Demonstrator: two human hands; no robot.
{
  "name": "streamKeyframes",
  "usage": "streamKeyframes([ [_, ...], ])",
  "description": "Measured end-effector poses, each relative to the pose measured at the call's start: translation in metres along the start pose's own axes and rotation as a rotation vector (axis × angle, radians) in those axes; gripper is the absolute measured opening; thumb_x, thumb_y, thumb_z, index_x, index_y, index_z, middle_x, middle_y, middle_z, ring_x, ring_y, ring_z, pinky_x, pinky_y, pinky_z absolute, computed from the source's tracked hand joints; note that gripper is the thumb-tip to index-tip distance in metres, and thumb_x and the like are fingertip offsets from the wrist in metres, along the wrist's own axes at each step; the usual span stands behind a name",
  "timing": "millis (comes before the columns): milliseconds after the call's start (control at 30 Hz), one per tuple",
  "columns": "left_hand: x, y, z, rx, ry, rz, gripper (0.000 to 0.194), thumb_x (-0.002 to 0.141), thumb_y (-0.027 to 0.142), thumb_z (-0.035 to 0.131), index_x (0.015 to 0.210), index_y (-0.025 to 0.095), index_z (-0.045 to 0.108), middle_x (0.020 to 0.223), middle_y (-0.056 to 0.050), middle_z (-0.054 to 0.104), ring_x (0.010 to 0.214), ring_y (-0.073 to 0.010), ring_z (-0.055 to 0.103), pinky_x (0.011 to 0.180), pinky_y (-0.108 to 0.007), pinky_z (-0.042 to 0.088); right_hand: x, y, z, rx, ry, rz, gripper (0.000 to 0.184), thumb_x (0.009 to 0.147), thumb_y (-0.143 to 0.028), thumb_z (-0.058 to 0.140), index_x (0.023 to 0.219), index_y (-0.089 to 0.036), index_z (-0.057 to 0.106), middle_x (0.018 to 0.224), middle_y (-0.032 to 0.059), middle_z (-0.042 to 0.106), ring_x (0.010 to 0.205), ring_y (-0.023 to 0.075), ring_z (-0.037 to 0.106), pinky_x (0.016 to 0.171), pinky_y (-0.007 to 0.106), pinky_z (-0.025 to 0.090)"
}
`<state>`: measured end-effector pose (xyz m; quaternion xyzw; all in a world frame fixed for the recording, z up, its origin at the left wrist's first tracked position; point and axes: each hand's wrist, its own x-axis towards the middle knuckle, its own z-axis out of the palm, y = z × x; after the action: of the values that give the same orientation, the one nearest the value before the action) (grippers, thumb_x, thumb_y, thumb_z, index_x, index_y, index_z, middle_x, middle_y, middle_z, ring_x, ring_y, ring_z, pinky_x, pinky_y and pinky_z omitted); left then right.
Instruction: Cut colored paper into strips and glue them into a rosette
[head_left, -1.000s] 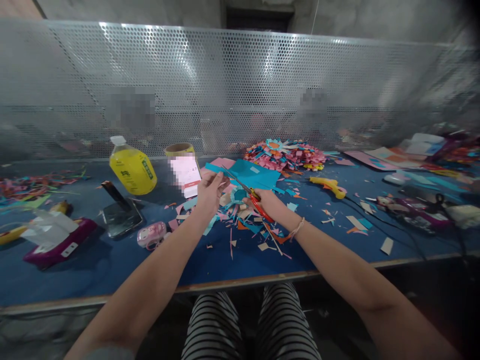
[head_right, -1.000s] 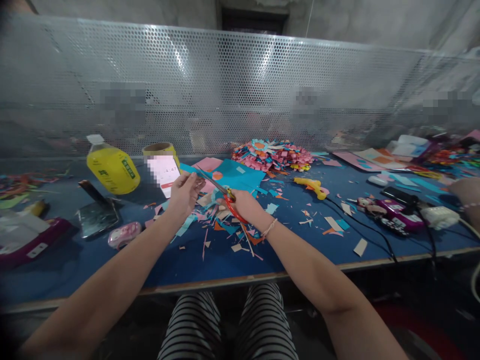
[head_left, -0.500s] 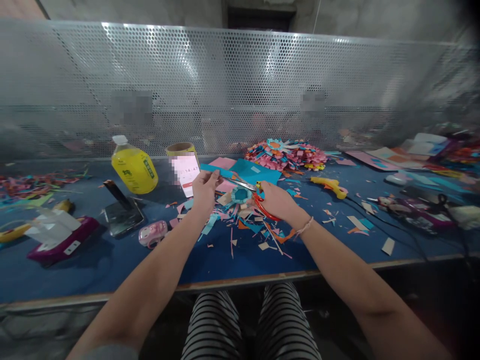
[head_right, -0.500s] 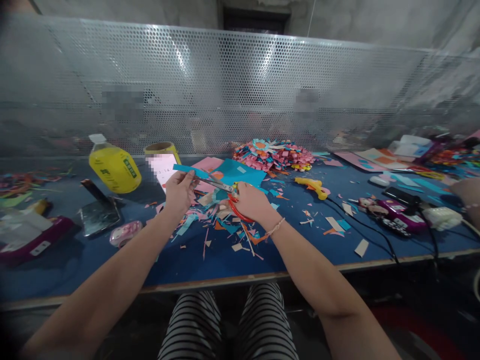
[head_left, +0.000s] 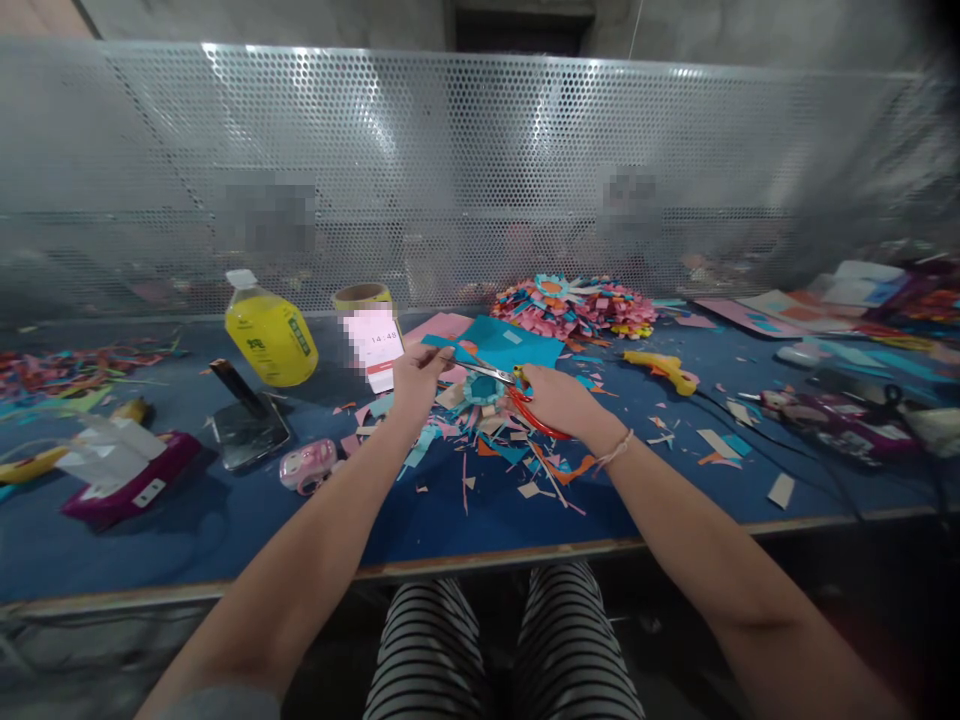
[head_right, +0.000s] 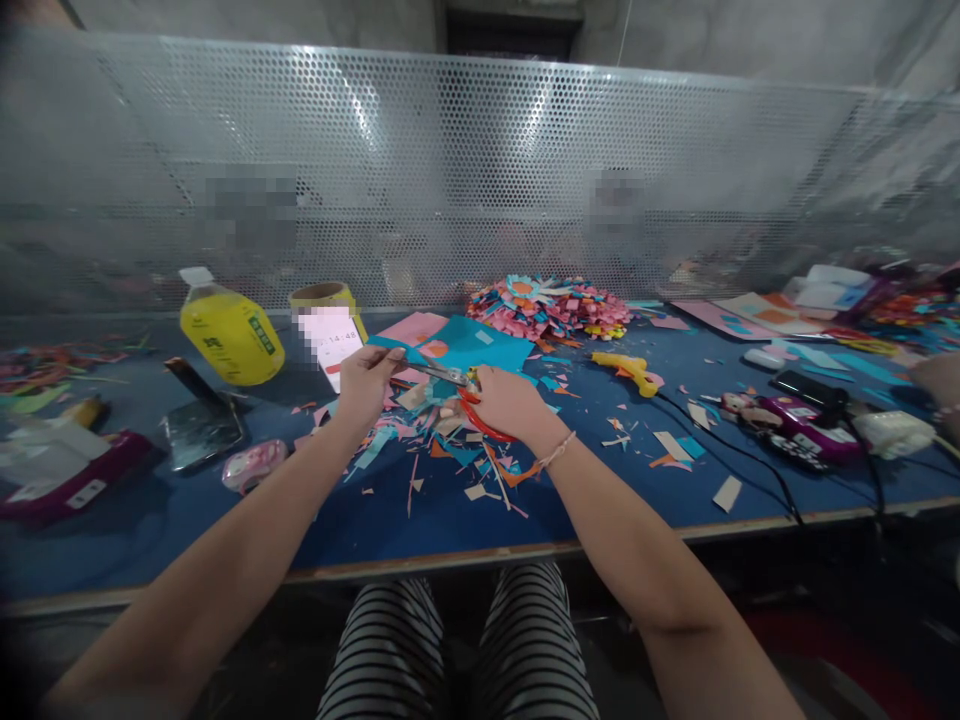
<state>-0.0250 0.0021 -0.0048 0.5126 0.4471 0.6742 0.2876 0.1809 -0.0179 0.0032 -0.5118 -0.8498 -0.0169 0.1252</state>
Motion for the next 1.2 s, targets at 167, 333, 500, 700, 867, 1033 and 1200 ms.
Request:
streamKeyframes([
  [167,-0.0012,0.0014,0.0011,0.003,0.009,-0.011,0.017,0.061,0.032,0.071,0.061,0.016,0.064,0.056,0.001,0.061,0.057,-0.0123,0.060,0.062,-0.027,0.050,0.0000,-0.0012,-0.0037,-0.013,-0.039,0.017,0.043,0.089,-0.052,0.034,0.100,-0.015,0.051,0.100,0.0134,0.064,0.088,0.0228,0.061,0.067,0.026,0.039],
  [333,-0.0026,0.0025,0.0018,0.036,-0.004,0.002,0.017,0.063,0.032,0.070,0.061,0.016,0.065,0.056,0.001,0.061,0.058,-0.0123,0.059,0.062,-0.027,0.049,0.0002,-0.0024,-0.0053,-0.025,-0.061,0.025,0.046,0.087,-0.056,0.036,0.099,-0.015,0.051,0.100,0.0140,0.064,0.087,0.0227,0.060,0.066,0.026,0.039],
  [500,-0.0028,0.0038,0.0020,0.033,-0.020,0.008,0.016,0.063,0.032,0.069,0.061,0.017,0.065,0.057,0.001,0.062,0.059,-0.0130,0.060,0.063,-0.027,0.050,-0.0002,-0.0023,-0.0063,-0.019,-0.077,0.024,0.046,0.088,-0.056,0.034,0.097,-0.015,0.052,0.096,0.0130,0.064,0.084,0.0224,0.061,0.063,0.026,0.037],
  [700,-0.0025,0.0054,0.0016,0.042,-0.030,0.003,0.016,0.063,0.032,0.069,0.062,0.016,0.066,0.059,0.000,0.062,0.060,-0.0131,0.060,0.064,-0.028,0.051,0.0006,-0.0007,-0.0070,-0.009,-0.089,0.024,0.048,0.087,-0.059,0.032,0.094,-0.015,0.052,0.094,0.0129,0.064,0.082,0.0218,0.060,0.062,0.026,0.036],
  [867,-0.0016,0.0052,0.0000,0.076,-0.023,-0.003,0.014,0.064,0.031,0.068,0.062,0.017,0.066,0.057,0.000,0.062,0.059,-0.0130,0.060,0.062,-0.028,0.051,0.0010,-0.0002,-0.0081,-0.007,-0.082,0.029,0.051,0.086,-0.061,0.031,0.092,-0.015,0.052,0.094,0.0131,0.064,0.083,0.0222,0.060,0.062,0.026,0.035],
  [1033,-0.0026,0.0061,0.0005,0.104,-0.028,0.008,0.014,0.065,0.030,0.067,0.062,0.017,0.066,0.058,0.000,0.062,0.059,-0.0128,0.060,0.063,-0.027,0.050,0.0011,0.0008,-0.0067,-0.019,-0.083,0.024,0.046,0.088,-0.057,0.032,0.091,-0.016,0.051,0.092,0.0117,0.064,0.082,0.0218,0.060,0.060,0.026,0.035],
  [1200,-0.0027,0.0054,0.0014,0.078,-0.033,-0.002,0.013,0.064,0.030,0.068,0.063,0.017,0.067,0.057,0.000,0.062,0.059,-0.0129,0.059,0.063,-0.027,0.050,0.0010,0.0016,-0.0056,-0.016,-0.081,0.007,0.043,0.088,-0.055,0.032,0.091,-0.016,0.052,0.090,0.0112,0.064,0.081,0.0214,0.060,0.060,0.026,0.034],
])
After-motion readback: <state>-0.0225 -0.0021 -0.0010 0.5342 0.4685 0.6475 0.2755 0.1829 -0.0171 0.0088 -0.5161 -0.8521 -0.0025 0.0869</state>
